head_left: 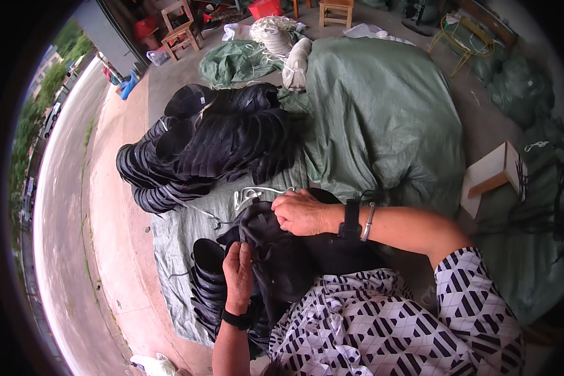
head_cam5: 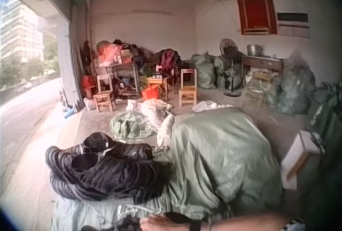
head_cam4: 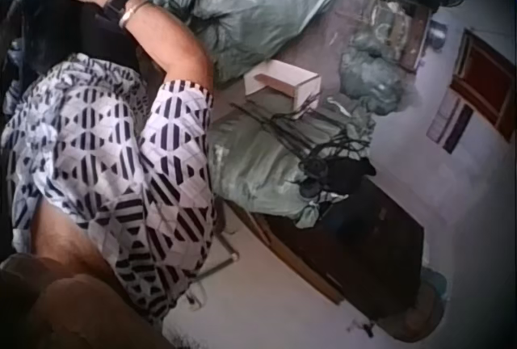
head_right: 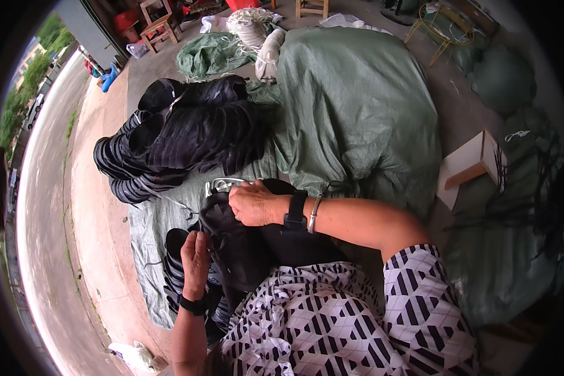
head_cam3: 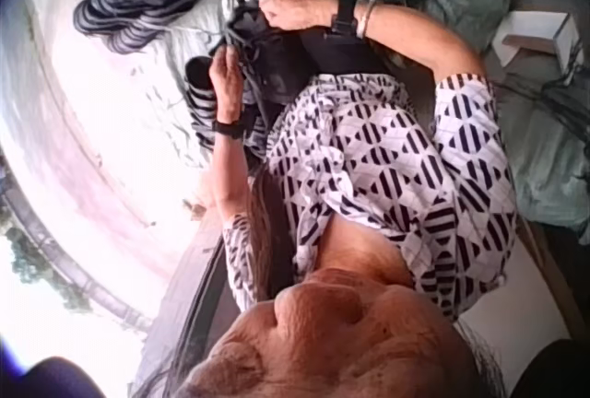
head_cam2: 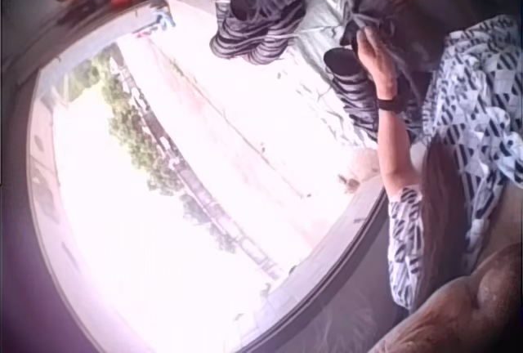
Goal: Lace up a pair of black athletic shoes.
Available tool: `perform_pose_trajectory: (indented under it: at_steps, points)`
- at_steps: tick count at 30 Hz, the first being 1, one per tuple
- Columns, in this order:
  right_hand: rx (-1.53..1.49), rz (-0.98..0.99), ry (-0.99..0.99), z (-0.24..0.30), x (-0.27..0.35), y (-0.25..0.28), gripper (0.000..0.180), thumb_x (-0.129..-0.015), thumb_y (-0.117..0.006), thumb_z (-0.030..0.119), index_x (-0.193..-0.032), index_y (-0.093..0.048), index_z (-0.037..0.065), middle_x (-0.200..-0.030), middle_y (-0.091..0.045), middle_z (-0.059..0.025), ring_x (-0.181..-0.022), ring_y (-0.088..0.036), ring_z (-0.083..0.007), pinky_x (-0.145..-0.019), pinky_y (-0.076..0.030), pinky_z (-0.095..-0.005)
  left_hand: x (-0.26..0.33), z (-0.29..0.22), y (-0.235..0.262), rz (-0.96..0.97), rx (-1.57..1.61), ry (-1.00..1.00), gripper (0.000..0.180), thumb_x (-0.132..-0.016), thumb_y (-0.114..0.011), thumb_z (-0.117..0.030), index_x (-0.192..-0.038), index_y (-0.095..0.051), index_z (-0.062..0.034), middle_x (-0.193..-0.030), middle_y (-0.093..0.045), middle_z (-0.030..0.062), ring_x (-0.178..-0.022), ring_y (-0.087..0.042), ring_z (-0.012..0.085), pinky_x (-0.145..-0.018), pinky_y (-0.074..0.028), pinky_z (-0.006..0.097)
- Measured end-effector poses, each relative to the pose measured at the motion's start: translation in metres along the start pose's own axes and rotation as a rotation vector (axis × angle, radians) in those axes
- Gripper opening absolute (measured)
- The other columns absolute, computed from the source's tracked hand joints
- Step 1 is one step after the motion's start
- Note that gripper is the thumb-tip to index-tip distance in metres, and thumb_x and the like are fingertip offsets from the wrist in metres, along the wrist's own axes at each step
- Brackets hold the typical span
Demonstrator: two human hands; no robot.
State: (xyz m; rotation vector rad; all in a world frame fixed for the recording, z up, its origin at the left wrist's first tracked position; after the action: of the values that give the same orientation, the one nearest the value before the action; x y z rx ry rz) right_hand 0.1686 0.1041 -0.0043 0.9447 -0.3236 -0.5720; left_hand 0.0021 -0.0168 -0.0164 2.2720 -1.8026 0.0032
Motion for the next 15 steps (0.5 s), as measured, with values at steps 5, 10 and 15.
perform_pose_trajectory:
  at_steps: [5,10,15]
  points:
    - [-1.151,-0.592,-0.3,-0.063,-0.034,0.042,0.021,-0.082,-0.067,0.023,-0.084,-0.064,0.003,-0.076,-0.061,0.0003,-0.073,-0.053,-0.0073,-0.071,-0.042,-0.0241,-0.002,-0.001,-0.001,0.099,-0.078,0.026,0.03,-0.097,-0.048,-0.024,-0.077,-0.053,-0.002,-0.064,-0.048,-0.0028,-0.06,-0.042,0.005,-0.054,-0.035,0.02]
    - [-0.913,-0.596,-0.409,-0.09,-0.015,0.038,0.025,-0.08,-0.068,0.025,-0.079,-0.063,0.001,-0.073,-0.062,-0.0039,-0.07,-0.055,-0.0101,-0.068,-0.045,-0.025,0.001,-0.005,0.019,-0.091,-0.023,-0.003,0.028,-0.096,-0.051,-0.024,-0.085,-0.061,0.0004,-0.064,-0.053,-0.0023,-0.06,-0.046,0.004,-0.055,-0.037,0.019]
    - [-0.059,-0.054,-0.029,-0.017,0.045,0.02,0.037,-0.069,-0.077,0.032,-0.094,-0.062,0.008,-0.132,-0.044,-0.0179,-0.129,-0.034,-0.0333,-0.106,-0.026,-0.0437,-0.003,-0.015,-0.001,-0.01,0.267,0.089,0.022,-0.098,-0.047,-0.026,-0.092,-0.056,-0.0066,-0.068,-0.054,-0.0038,-0.058,-0.048,0.0032,-0.054,-0.038,0.017]
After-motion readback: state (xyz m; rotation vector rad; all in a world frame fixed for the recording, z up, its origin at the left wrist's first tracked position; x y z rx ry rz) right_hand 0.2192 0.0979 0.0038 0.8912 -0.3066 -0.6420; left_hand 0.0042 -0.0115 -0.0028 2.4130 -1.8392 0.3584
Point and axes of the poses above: each hand's wrist, its own x-axis away from the middle knuckle, its own y-axis out of the back of the hand, z = x × y, the point moved 4 cm from there along -x, towards the middle knuckle
